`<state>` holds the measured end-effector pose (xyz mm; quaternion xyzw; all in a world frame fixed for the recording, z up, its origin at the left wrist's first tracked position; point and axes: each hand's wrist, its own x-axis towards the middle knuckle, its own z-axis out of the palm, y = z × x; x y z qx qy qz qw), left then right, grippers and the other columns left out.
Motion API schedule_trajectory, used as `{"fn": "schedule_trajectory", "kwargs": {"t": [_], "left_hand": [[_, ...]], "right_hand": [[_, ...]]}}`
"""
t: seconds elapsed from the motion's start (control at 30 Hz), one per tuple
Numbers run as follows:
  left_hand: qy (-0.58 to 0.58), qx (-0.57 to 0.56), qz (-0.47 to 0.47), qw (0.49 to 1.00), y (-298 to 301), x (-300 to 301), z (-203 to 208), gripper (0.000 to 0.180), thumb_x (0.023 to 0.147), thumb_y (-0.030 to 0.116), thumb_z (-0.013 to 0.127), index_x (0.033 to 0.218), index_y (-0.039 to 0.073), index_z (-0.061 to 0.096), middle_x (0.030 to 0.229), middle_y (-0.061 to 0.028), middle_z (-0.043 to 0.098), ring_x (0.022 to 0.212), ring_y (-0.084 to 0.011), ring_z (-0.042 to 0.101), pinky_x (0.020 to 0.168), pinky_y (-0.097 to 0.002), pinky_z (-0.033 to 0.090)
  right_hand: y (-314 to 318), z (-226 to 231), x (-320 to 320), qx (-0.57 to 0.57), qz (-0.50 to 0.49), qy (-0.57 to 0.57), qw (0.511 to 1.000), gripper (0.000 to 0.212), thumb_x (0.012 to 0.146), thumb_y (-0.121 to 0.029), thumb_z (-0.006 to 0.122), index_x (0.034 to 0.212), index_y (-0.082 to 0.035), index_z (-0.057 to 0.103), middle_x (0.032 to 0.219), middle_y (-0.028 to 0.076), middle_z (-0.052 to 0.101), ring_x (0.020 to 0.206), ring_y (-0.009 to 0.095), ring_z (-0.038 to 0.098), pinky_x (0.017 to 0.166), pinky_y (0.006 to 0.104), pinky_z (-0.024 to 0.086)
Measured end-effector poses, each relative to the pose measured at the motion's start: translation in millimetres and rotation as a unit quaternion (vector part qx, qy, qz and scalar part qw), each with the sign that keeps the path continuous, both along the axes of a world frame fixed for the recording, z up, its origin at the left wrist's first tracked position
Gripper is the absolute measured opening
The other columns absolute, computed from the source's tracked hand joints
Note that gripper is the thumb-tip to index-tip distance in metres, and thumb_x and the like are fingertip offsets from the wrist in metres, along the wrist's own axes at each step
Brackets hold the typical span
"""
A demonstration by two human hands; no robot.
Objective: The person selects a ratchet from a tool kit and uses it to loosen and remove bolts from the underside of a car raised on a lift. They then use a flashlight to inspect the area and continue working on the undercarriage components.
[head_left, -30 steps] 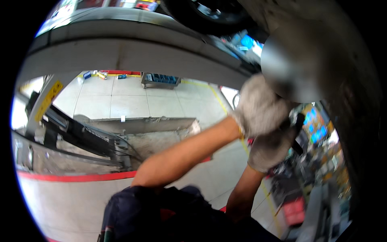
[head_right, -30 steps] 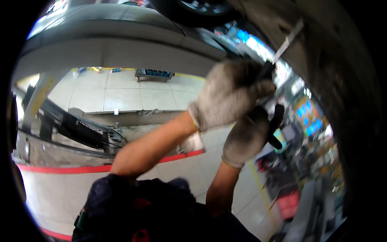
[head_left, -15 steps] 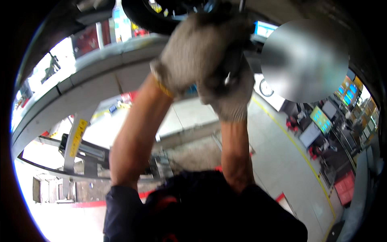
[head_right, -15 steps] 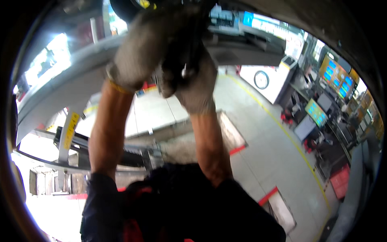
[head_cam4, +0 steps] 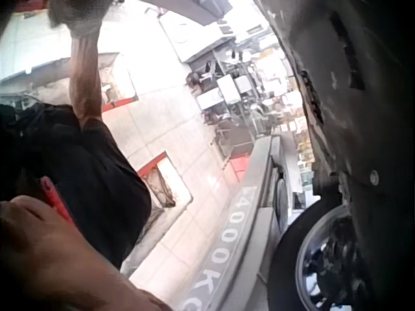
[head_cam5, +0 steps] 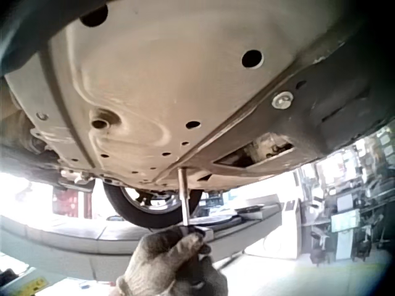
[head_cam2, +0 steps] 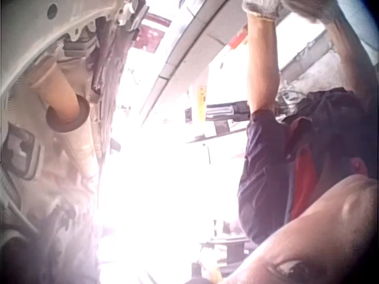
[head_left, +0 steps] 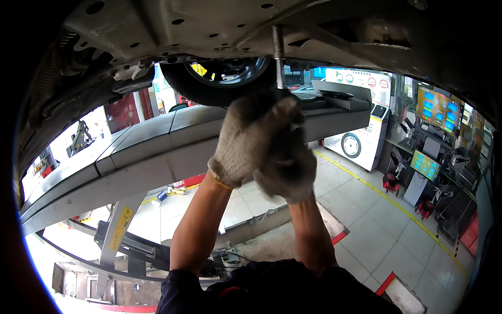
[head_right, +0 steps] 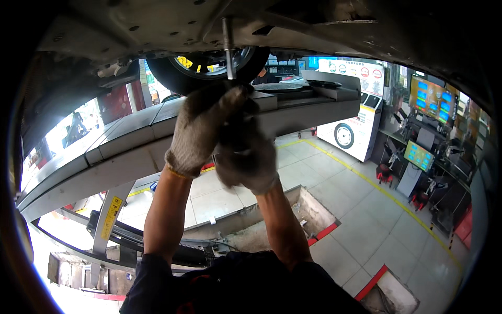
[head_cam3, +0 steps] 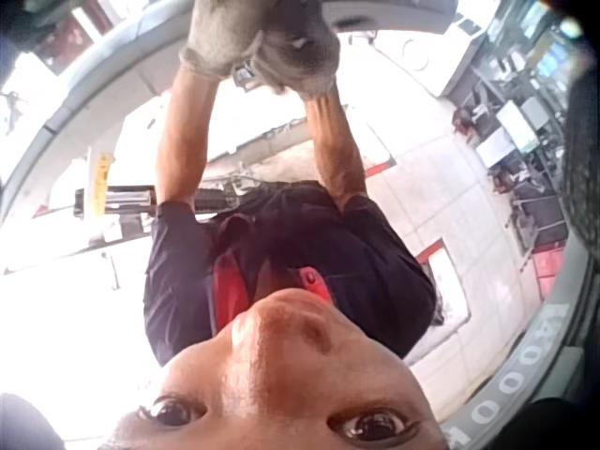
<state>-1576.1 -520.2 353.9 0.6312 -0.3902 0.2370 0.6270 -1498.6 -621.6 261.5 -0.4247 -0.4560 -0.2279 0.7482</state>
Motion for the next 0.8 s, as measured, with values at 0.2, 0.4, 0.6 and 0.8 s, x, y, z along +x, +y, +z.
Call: {"fn": "schedule_trajectory", "kwargs": {"t": [0.2, 0.4, 0.6, 0.8], "left_hand": [[0.024, 0.005, -0.010, 1.000, 5.3, -1.3, 3.8, 0.026, 0.099, 0.022, 0.066, 0.097, -0.004, 0.070, 0.090, -0.0110, 0.074, 0.079, -0.0111, 0.066, 0.073, -0.0292, 0.053], [-0.046, 0.009, 0.026, 0.999, -5.4, 12.1, 0.8, 0.028, 0.100, 0.023, 0.064, 0.099, -0.004, 0.071, 0.087, -0.0108, 0.074, 0.078, -0.0122, 0.067, 0.071, -0.0279, 0.053], [-0.003, -0.020, -0.005, 1.000, -2.6, 9.9, -4.5, 0.029, 0.100, 0.026, 0.066, 0.101, -0.003, 0.071, 0.088, -0.0103, 0.075, 0.077, -0.0121, 0.066, 0.071, -0.0283, 0.053], [0.042, -0.156, -0.125, 0.979, -2.7, 15.8, -64.2, 0.050, 0.105, 0.031, 0.060, 0.139, -0.003, 0.051, 0.120, -0.0118, 0.064, 0.105, -0.0154, 0.062, 0.092, -0.0293, 0.053]], "right_hand": [[2.2, 23.4, -39.7, 0.001, -0.404, -0.114, 0.908, 0.028, 0.106, -0.029, 0.054, 0.117, -0.005, 0.063, 0.077, 0.005, 0.068, 0.063, 0.018, 0.067, 0.060, 0.0298, 0.054], [-14.7, 6.6, -34.2, -0.036, -0.322, -0.159, 0.933, 0.033, 0.104, -0.031, 0.057, 0.124, -0.005, 0.063, 0.085, 0.005, 0.069, 0.066, 0.016, 0.067, 0.065, 0.0279, 0.054], [-13.4, 19.1, -48.2, -0.055, -0.289, -0.161, 0.942, 0.030, 0.106, -0.029, 0.053, 0.118, -0.004, 0.065, 0.074, 0.005, 0.065, 0.052, 0.011, 0.060, 0.049, 0.0294, 0.049], [-13.1, 5.9, -27.0, 0.005, -0.030, 0.124, 0.992, 0.039, 0.107, -0.037, 0.055, 0.106, -0.001, 0.068, 0.091, 0.008, 0.069, 0.086, 0.016, 0.066, 0.073, 0.0328, 0.053]]}}
